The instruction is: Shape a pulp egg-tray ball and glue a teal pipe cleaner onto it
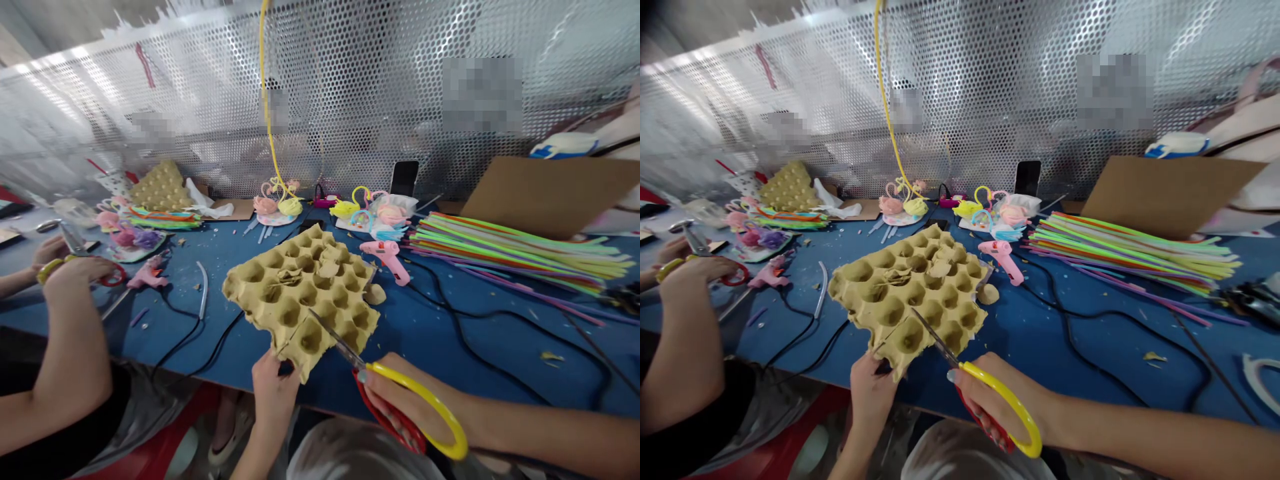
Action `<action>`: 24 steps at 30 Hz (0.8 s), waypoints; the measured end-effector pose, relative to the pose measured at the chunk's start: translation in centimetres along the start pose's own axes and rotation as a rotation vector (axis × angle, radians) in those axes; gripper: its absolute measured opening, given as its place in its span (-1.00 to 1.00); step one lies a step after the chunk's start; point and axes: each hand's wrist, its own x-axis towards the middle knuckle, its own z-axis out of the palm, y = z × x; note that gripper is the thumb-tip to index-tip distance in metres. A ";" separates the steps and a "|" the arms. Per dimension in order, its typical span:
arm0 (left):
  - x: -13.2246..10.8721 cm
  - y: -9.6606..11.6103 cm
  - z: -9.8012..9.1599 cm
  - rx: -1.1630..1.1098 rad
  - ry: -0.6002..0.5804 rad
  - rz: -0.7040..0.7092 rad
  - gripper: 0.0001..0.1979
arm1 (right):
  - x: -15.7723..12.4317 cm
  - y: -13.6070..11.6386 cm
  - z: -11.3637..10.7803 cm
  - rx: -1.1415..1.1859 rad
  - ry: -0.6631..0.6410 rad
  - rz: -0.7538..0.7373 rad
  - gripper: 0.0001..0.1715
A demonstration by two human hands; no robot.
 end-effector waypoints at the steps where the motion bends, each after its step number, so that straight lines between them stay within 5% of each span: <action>1: -0.1 -0.2 0.1 0.016 -0.001 0.003 -0.86 | 0.1 0.0 -0.1 0.003 -0.024 -0.011 -0.18; 12: -1.8 -2.8 0.3 0.226 -0.028 0.187 -0.77 | -0.4 -2.8 -1.9 -0.007 -0.368 -0.014 -0.05; 24: -1.6 -2.3 -0.3 0.197 -0.057 0.237 -0.74 | -0.3 -2.7 -0.8 -0.207 -0.007 -0.012 -0.21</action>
